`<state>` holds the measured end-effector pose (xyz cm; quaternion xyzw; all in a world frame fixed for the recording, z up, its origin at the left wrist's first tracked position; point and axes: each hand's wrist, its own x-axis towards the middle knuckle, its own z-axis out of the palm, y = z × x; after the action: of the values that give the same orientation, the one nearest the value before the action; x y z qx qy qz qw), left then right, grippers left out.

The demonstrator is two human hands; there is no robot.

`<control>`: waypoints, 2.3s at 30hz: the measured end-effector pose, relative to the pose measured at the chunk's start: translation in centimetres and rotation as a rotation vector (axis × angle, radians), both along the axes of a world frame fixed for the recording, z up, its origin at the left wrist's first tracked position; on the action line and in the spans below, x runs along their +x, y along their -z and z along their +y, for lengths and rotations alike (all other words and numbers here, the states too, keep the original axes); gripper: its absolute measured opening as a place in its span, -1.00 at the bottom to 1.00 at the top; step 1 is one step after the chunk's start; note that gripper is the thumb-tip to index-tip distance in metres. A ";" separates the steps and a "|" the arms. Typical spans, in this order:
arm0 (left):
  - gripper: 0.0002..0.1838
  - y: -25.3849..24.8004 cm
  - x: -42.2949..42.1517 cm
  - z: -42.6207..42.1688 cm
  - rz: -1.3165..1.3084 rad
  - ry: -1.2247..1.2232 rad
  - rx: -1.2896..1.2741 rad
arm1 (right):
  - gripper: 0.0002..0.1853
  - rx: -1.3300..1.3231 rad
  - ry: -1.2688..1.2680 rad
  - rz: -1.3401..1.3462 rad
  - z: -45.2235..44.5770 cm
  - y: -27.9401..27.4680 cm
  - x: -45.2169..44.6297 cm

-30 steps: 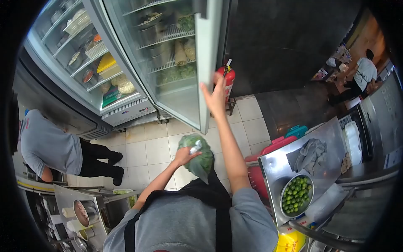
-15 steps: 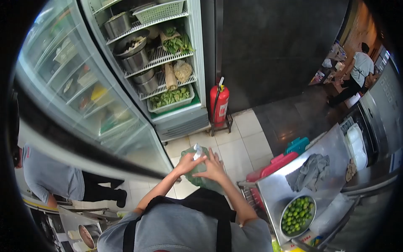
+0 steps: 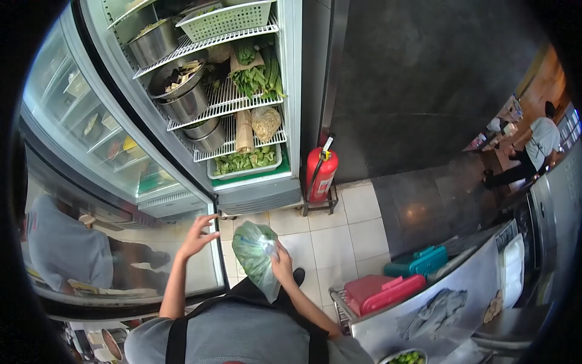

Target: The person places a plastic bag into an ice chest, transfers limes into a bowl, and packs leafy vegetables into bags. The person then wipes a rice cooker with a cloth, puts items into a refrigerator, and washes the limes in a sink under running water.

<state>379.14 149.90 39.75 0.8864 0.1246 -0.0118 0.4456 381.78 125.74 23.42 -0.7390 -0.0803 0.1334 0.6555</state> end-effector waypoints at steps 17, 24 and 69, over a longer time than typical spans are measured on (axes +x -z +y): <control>-0.14 12.2 41.1 6.5 -0.137 -0.204 0.807 | -0.47 -0.134 0.411 0.115 -4.1 5.4 2.9; -0.29 15.8 47.6 9.7 0.015 0.033 0.539 | -0.79 0.114 0.485 0.240 -0.9 3.0 4.3; -0.74 7.0 21.7 12.4 -0.361 -0.964 -1.590 | -0.17 -0.293 -0.253 -0.166 25.8 -2.0 38.8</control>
<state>400.82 162.28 32.77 0.1647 0.3621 0.2295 0.8883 420.53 151.56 25.40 -0.8190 -0.2059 0.1632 0.5101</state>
